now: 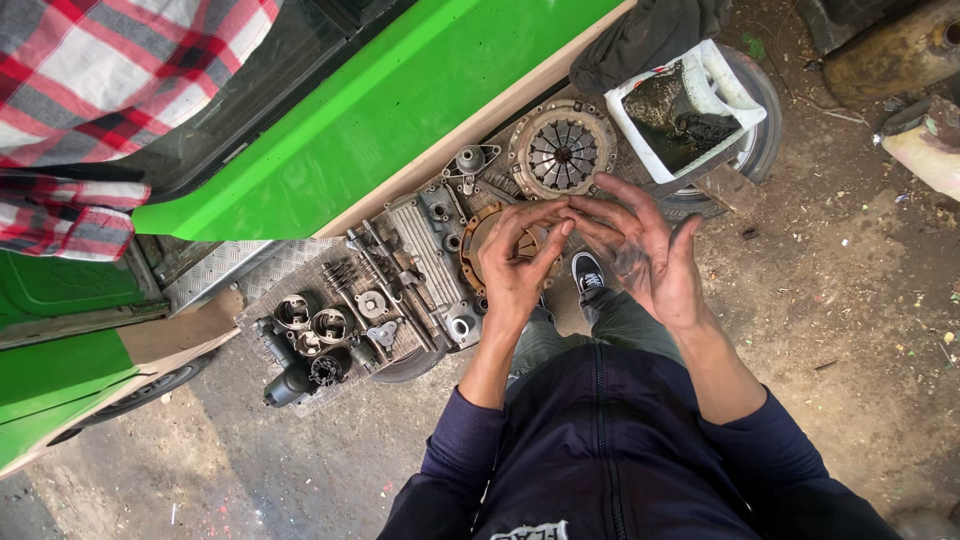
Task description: The person cleans a clutch disc and pressure plate using a dark rag. They wipe both sides of each component, flip them over, and place them back on the workbench among other disassembled engine parts.
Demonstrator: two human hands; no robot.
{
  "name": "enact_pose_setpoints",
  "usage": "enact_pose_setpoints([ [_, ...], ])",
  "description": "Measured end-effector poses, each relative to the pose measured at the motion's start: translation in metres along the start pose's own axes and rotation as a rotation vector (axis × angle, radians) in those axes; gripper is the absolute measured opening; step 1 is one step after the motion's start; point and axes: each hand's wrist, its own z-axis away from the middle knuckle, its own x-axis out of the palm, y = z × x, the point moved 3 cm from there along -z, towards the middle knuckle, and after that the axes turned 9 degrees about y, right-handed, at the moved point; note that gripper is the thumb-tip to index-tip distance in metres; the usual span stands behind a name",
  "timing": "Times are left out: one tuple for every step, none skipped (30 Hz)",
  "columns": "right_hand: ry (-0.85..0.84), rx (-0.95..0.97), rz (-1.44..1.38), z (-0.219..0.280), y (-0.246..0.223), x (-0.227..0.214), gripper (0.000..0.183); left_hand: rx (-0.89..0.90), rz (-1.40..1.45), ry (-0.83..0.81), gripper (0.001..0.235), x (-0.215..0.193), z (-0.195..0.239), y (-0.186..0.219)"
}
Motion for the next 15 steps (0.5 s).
enact_pose_setpoints([
  [0.001,-0.004,0.019,0.0,-0.001,0.0,0.105,0.02,-0.048,0.003,0.028,-0.001,-0.001,0.002],
  [0.005,-0.009,0.04,0.002,-0.001,0.0,0.105,0.045,-0.06,0.006,0.025,-0.002,-0.001,0.005],
  [0.008,-0.014,0.061,0.003,-0.002,-0.001,0.105,0.071,-0.071,0.008,0.022,-0.003,-0.001,0.007],
  [0.018,0.009,0.027,0.003,-0.003,-0.002,0.106,0.097,-0.083,0.011,0.019,-0.003,-0.002,0.009],
  [0.027,0.032,-0.007,0.004,-0.003,-0.002,0.106,0.088,-0.1,0.009,0.019,-0.003,-0.002,0.01],
  [0.036,0.054,-0.042,0.005,-0.004,-0.002,0.106,0.08,-0.117,0.005,0.018,-0.004,-0.003,0.011],
  [0.042,0.072,-0.084,0.005,-0.004,-0.002,0.106,0.072,-0.134,0.002,0.018,-0.005,-0.003,0.012],
  [0.049,0.091,-0.125,0.005,-0.005,-0.003,0.106,0.081,-0.136,-0.002,0.019,-0.005,-0.004,0.013],
  [0.056,0.11,-0.166,0.005,-0.006,-0.004,0.106,0.089,-0.138,-0.006,0.021,-0.006,-0.004,0.014],
  [0.066,0.122,-0.195,0.005,-0.007,-0.005,0.107,0.097,-0.141,-0.011,0.022,-0.006,-0.004,0.015],
  [0.075,0.135,-0.225,0.006,-0.008,-0.007,0.108,0.116,-0.139,-0.024,0.024,-0.006,-0.003,0.017],
  [0.083,0.15,-0.256,0.006,-0.008,-0.007,0.108,0.134,-0.141,-0.036,0.025,-0.008,-0.003,0.018],
  [0.075,0.143,-0.245,0.006,-0.008,-0.007,0.107,0.152,-0.142,-0.049,0.026,-0.008,-0.002,0.019],
  [0.066,0.137,-0.234,0.007,-0.009,-0.007,0.106,0.182,-0.153,-0.041,0.026,-0.009,-0.002,0.02],
  [0.057,0.13,-0.222,0.007,-0.01,-0.008,0.105,0.212,-0.164,-0.034,0.026,-0.009,-0.002,0.021],
])
